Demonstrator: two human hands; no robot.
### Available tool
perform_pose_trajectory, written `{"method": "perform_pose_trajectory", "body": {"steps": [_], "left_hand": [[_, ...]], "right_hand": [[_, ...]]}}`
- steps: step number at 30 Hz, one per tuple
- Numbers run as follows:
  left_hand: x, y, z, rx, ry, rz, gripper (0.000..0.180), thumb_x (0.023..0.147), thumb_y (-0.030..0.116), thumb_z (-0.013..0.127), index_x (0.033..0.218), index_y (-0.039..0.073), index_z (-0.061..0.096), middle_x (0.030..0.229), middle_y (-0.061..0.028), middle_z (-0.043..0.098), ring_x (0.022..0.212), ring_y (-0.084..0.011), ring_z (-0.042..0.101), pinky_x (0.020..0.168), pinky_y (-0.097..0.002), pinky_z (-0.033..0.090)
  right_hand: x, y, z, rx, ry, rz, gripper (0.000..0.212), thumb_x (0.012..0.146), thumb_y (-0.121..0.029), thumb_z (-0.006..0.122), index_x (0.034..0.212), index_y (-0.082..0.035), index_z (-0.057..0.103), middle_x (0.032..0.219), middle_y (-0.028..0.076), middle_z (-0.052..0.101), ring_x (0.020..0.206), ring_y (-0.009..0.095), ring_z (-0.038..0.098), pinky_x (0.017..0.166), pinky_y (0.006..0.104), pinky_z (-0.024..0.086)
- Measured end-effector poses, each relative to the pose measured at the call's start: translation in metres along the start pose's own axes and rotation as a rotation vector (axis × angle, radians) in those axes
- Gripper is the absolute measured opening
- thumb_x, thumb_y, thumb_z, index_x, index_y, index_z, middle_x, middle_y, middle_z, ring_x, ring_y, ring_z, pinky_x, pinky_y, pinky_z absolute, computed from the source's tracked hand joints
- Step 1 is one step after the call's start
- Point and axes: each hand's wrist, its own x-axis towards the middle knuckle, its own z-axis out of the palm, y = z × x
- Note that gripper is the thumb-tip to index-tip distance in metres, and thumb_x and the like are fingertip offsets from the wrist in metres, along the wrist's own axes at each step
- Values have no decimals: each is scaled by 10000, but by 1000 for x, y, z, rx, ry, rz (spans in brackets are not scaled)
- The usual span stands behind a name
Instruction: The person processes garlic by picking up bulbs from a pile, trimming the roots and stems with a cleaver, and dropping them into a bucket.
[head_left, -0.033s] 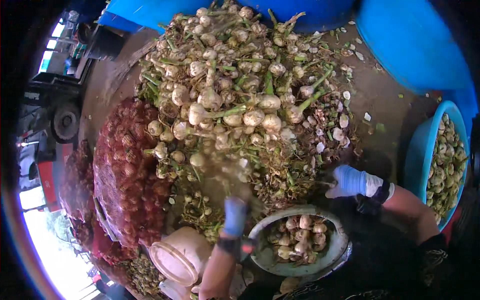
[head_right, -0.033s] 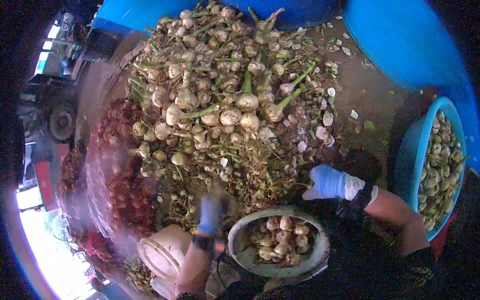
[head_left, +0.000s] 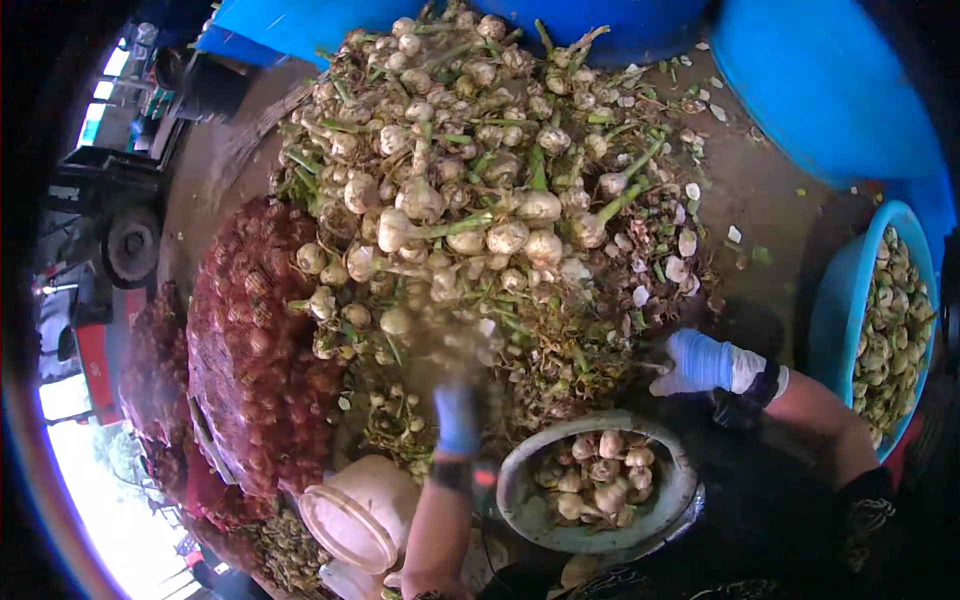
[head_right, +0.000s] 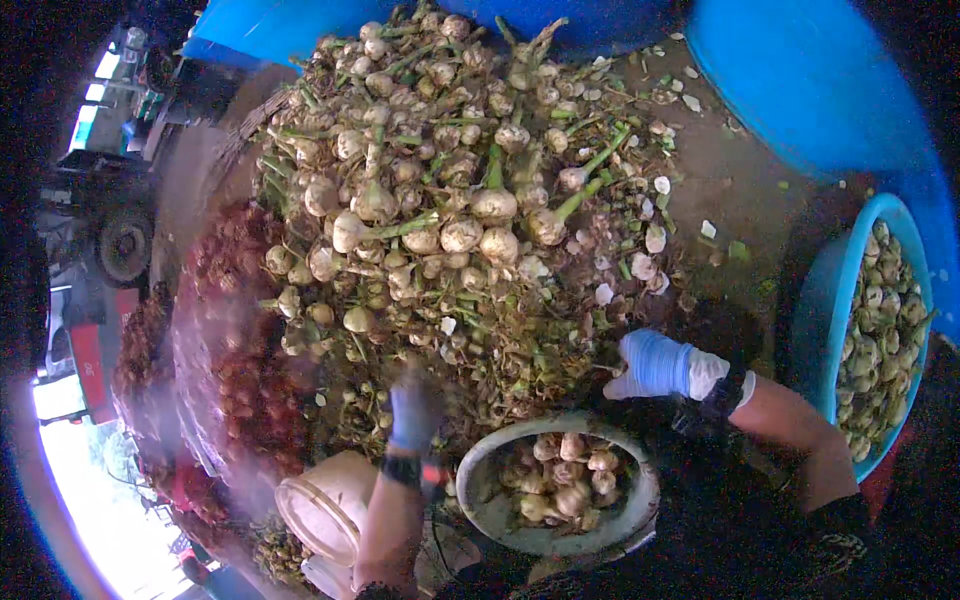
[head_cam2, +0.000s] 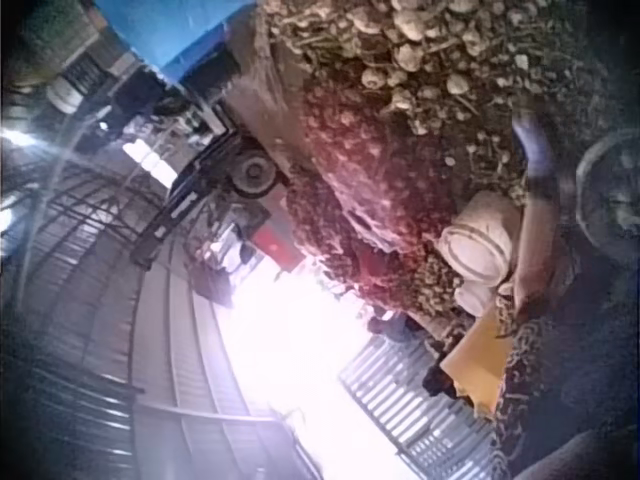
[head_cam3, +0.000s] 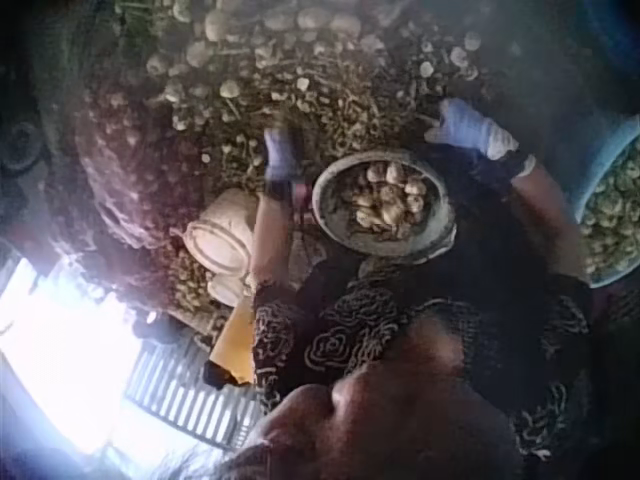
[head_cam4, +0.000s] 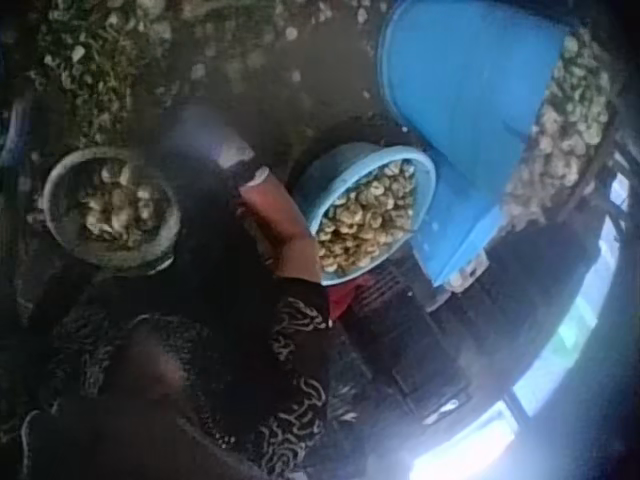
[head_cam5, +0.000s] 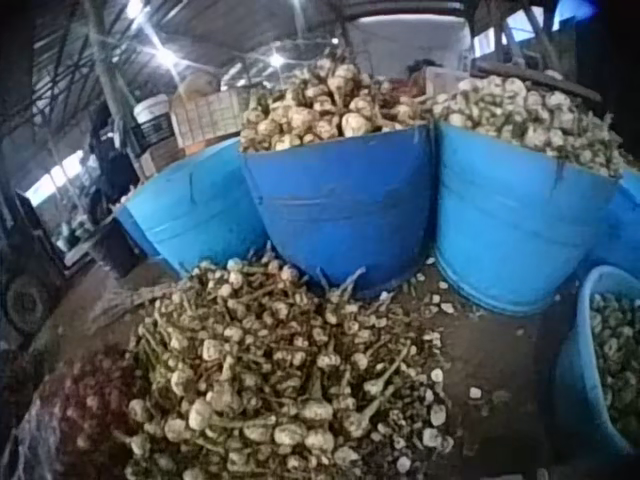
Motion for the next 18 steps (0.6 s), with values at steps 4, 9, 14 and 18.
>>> {"method": "perform_pose_trajectory", "body": {"steps": [4,9,14,18], "left_hand": [[104,-60,-10,-677,201,-70,190,773,93,664,950,115,599,916,-75,650,766,-164,617,641,-308,512],[112,-148,-49,59,357,214,265,721,221,695,979,197,644,939,-46,668,867,-240,643,765,-386,510],[69,-101,4,-381,367,158,361,784,-21,571,1143,12,550,977,-83,640,809,-184,630,664,-304,548],[3,11,50,-172,243,337,290,835,61,569,1121,14,558,949,-34,642,813,-132,614,680,-281,505]], "right_hand": [[2,15,6,107,75,-50,478,642,-448,728,711,16,632,689,219,616,663,365,620,614,414,491],[1,-8,1,196,110,-212,433,652,-437,721,743,-20,647,710,216,617,681,365,624,634,410,497],[-10,-11,-6,52,223,-187,408,689,-424,660,811,-35,642,704,183,629,708,364,624,648,434,501],[-12,-36,-14,-116,213,-207,331,692,-381,656,826,-78,637,685,147,612,672,352,612,599,439,486]]}}
